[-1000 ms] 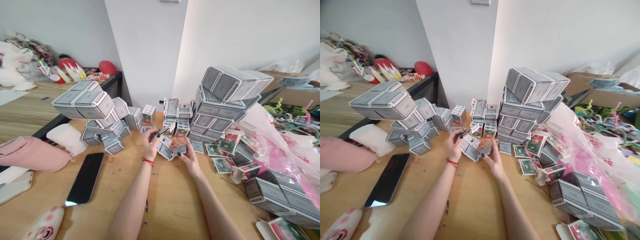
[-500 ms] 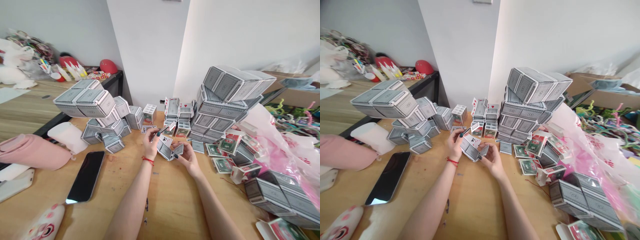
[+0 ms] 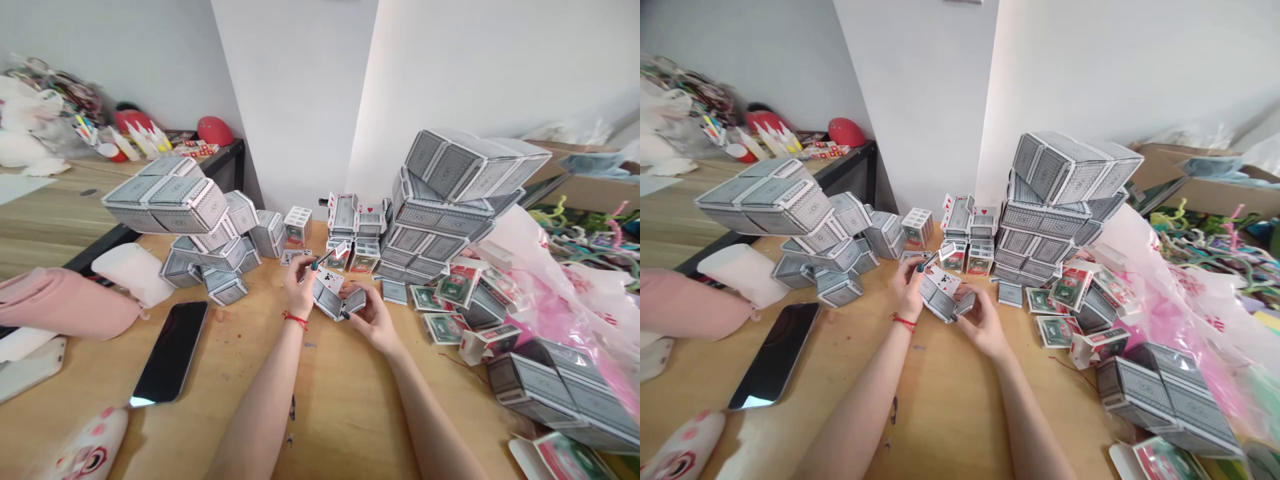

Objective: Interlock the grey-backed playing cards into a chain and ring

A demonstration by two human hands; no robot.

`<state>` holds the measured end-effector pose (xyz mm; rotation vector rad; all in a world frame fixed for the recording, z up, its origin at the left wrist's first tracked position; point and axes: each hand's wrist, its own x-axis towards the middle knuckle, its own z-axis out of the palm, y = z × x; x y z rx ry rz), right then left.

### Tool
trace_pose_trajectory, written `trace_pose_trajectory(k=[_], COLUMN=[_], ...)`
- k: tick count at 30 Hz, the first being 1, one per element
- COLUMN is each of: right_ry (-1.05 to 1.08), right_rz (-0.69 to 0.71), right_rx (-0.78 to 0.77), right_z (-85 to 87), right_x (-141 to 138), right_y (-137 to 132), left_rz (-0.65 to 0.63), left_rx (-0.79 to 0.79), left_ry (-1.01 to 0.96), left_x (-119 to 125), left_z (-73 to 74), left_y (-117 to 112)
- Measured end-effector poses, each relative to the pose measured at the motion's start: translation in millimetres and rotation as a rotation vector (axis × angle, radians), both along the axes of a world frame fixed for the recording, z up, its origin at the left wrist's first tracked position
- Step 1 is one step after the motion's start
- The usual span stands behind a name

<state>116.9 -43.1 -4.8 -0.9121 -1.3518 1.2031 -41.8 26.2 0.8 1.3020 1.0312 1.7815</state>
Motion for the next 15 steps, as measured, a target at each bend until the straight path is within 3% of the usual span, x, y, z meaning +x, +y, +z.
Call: trace_pose_trajectory(k=[15], right_ry=[-0.212], right_rz=[-0.075], right_rx=[0.112], right_z=[6.6], right_x=[-9.0], right_y=[-2.3], left_rz=[0.067], left_rx=[-0.032], left_ry=[-0.011], left_x=[-0.8], left_z=[0.3], left_y=[1.2])
